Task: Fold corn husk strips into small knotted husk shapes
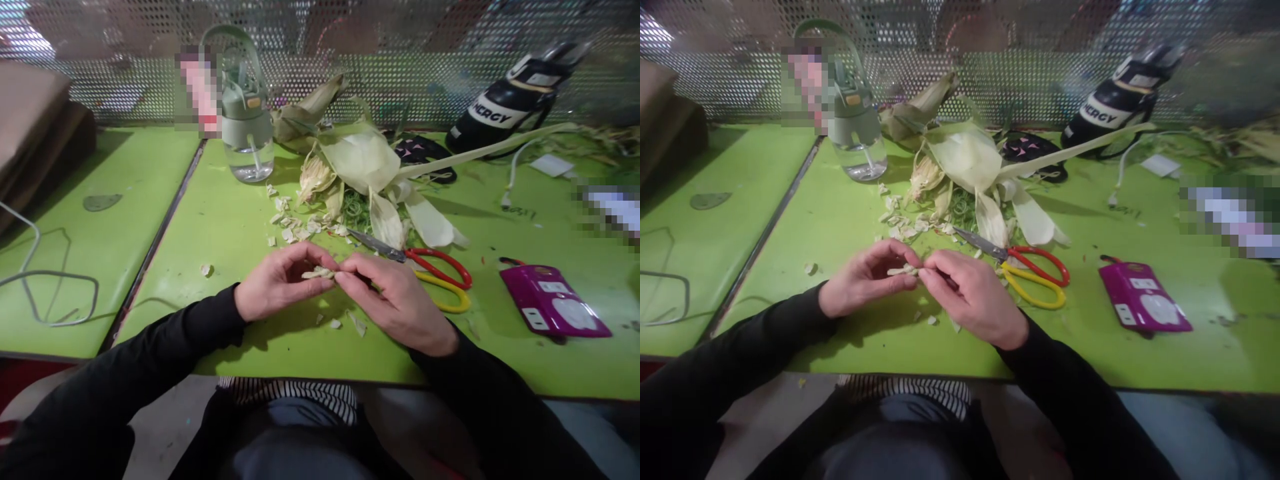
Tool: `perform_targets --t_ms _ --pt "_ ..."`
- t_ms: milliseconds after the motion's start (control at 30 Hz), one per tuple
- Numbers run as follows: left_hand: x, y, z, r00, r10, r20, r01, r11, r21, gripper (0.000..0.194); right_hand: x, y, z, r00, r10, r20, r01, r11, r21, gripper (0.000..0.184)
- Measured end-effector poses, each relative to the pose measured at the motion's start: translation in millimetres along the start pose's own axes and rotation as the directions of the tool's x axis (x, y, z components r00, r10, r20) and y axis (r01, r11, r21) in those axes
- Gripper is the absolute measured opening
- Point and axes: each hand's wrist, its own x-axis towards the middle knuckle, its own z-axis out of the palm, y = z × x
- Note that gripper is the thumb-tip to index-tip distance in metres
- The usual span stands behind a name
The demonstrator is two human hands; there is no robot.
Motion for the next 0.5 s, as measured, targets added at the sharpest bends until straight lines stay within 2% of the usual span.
perform_targets --t_ms 200,367,500 --pt "-3.7 0.8 4.1 0.999 -0.026 0.038 0.026 1.000 0.005 0.026 0.7 -4.1 -0.3 0.988 0.133 0.082 -0.149 0.962 0.230 0.023" --pt "-5.9 1.3 8.8 0.999 -0.003 0.039 0.002 1.000 0.029 0.019 -2.3 -2.2 8.5 0.965 0.249 0.087 -0.260 0.845 0.467 0.026" --pt "-8.1 -2.3 10.7 0.999 -0.024 0.038 0.023 0.999 0.022 0.016 -4.2 1.1 12.2 0.949 0.291 0.125 -0.309 0.764 0.566 0.027"
